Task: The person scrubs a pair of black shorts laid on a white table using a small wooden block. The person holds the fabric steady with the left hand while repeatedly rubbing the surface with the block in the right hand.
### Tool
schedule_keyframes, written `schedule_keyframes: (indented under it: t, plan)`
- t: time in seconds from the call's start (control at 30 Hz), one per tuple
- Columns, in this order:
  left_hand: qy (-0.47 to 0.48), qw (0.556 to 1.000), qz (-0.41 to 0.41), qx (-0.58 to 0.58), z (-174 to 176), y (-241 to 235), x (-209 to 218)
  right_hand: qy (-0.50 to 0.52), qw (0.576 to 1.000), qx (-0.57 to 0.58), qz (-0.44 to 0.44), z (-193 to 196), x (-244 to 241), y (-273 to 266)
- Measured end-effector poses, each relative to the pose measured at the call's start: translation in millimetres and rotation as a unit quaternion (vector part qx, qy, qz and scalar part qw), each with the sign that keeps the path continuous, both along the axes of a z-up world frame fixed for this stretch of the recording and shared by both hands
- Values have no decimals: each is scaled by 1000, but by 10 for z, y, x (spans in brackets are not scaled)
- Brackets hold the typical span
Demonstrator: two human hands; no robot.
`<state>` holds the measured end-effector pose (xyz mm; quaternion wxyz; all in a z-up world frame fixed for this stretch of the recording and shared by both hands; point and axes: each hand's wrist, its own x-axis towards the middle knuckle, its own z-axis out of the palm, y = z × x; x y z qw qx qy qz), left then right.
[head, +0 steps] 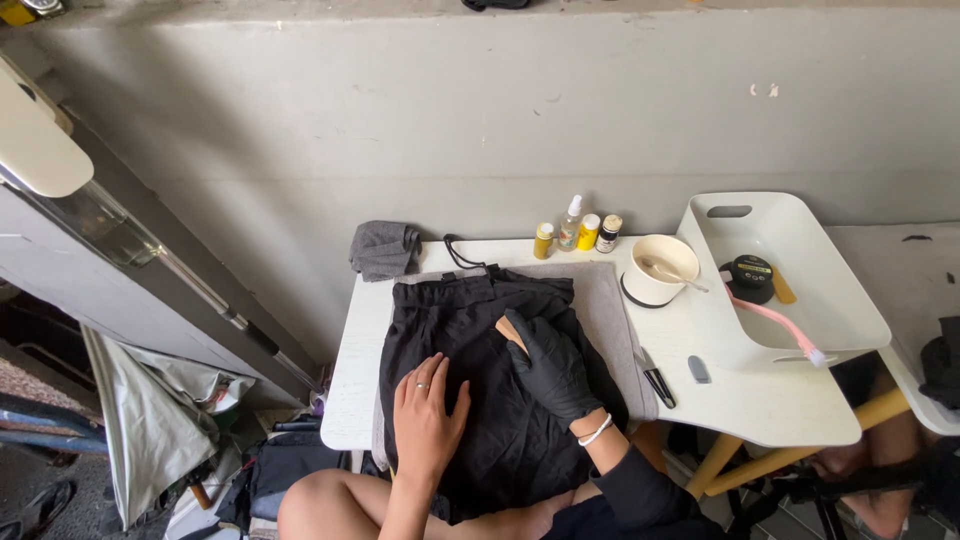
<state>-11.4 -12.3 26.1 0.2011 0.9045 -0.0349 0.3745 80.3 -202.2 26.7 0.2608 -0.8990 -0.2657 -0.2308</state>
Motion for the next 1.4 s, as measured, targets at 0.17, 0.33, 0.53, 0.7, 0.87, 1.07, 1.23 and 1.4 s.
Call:
schedule_keyframes:
  t: [0.17,0.33,0.53,0.7,0.87,1.07,1.23,1.4]
  plan:
    - [76,997,-1,-11,-191,66,-110,111,983,56,133,427,-282,81]
    - [151,986,-5,77,-416,147,-65,112,971,-12,211,-127,-221,239]
    - [137,988,9,71,-380,137,-58,135,981,16,139,93,49,162]
    - [105,994,-11,-5,-321,147,-116,15,999,-33,-16,239,120,120]
    - [82,996,16,-31,-272,128,-235,90,983,37,158,229,-283,324]
    - [131,989,35,61,-347,159,-245,106,973,-19,203,-36,-168,415]
    - [117,990,37,73,-346,179,-224,93,987,-34,123,-262,312,265]
    - [161,981,-12,-107,-362,240,-263,-33,996,-84,1,-470,474,132]
